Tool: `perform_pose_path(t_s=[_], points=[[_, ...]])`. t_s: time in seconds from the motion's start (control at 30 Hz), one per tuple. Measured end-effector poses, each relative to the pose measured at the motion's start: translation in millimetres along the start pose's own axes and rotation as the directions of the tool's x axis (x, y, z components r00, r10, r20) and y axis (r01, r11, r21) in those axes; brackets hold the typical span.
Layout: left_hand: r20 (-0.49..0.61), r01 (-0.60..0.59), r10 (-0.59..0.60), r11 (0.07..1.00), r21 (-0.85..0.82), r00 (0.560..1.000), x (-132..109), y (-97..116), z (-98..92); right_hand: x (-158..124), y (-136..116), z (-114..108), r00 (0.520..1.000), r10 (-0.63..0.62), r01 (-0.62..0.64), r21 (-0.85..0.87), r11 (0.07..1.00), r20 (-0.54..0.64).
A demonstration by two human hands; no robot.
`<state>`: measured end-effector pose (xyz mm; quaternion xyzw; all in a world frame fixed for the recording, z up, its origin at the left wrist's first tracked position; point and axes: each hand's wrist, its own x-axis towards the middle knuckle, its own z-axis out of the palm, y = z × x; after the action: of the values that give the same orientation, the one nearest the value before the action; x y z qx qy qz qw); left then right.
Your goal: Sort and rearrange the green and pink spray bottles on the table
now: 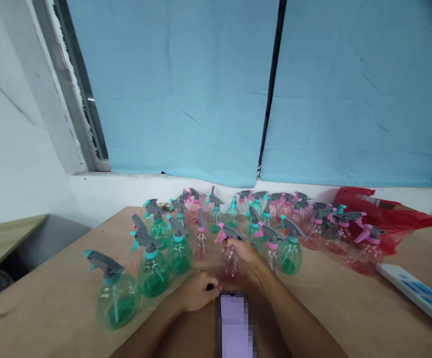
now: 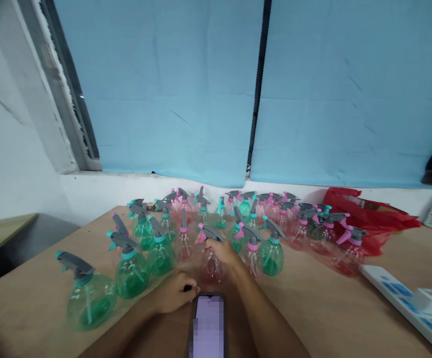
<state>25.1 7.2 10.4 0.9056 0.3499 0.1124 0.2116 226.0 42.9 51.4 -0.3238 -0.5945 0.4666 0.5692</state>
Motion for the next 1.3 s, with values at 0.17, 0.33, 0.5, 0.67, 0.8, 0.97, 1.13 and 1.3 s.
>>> perform_pose_path(t_s=[0.17, 0.33, 0.5, 0.67, 0.8, 0.97, 1.13, 1.3], points=[[0.001, -0.002, 0.002, 1.000, 0.002, 1.000, 0.7, 0.9, -0.5, -0.8, -2.1, -1.2, 0.999, -0.009, 0.011, -0.057, 0.998, 0.034], [0.001, 0.015, -0.015, 1.000, 0.004, 1.000, -0.7, 3.9, -2.4, -1.8, 2.6, -2.0, 1.000, 0.005, -0.005, -0.037, 0.999, 0.014], [0.005, -0.002, 0.002, 1.000, -0.006, 1.000, -0.4, 1.9, -1.2, -2.7, -3.2, -2.8, 0.998, 0.029, -0.026, -0.041, 0.999, 0.062], [0.003, 0.006, -0.006, 1.000, 0.012, 1.000, 0.2, 0.6, -0.5, -4.0, -3.2, -3.7, 0.996, 0.026, -0.024, -0.034, 0.999, 0.083], [0.004, 0.005, -0.005, 1.000, -0.010, 1.000, -0.4, 1.4, -1.1, -3.5, 1.3, -2.3, 0.999, 0.024, -0.025, 0.017, 1.000, 0.026], [0.000, 0.010, -0.010, 1.000, -0.002, 1.000, -1.3, 3.9, -3.3, -2.0, 0.2, -4.4, 0.998, 0.038, -0.037, -0.030, 0.999, 0.052], [0.000, 0.013, -0.013, 1.000, 0.012, 1.000, -1.7, 6.2, -4.6, -2.2, -0.1, -6.3, 0.997, 0.034, -0.031, -0.047, 0.998, 0.067], [0.007, 0.007, -0.008, 1.000, 0.019, 1.000, -1.1, 1.2, -1.8, -2.2, -0.9, -2.4, 0.998, 0.053, -0.051, -0.046, 0.998, 0.037]])
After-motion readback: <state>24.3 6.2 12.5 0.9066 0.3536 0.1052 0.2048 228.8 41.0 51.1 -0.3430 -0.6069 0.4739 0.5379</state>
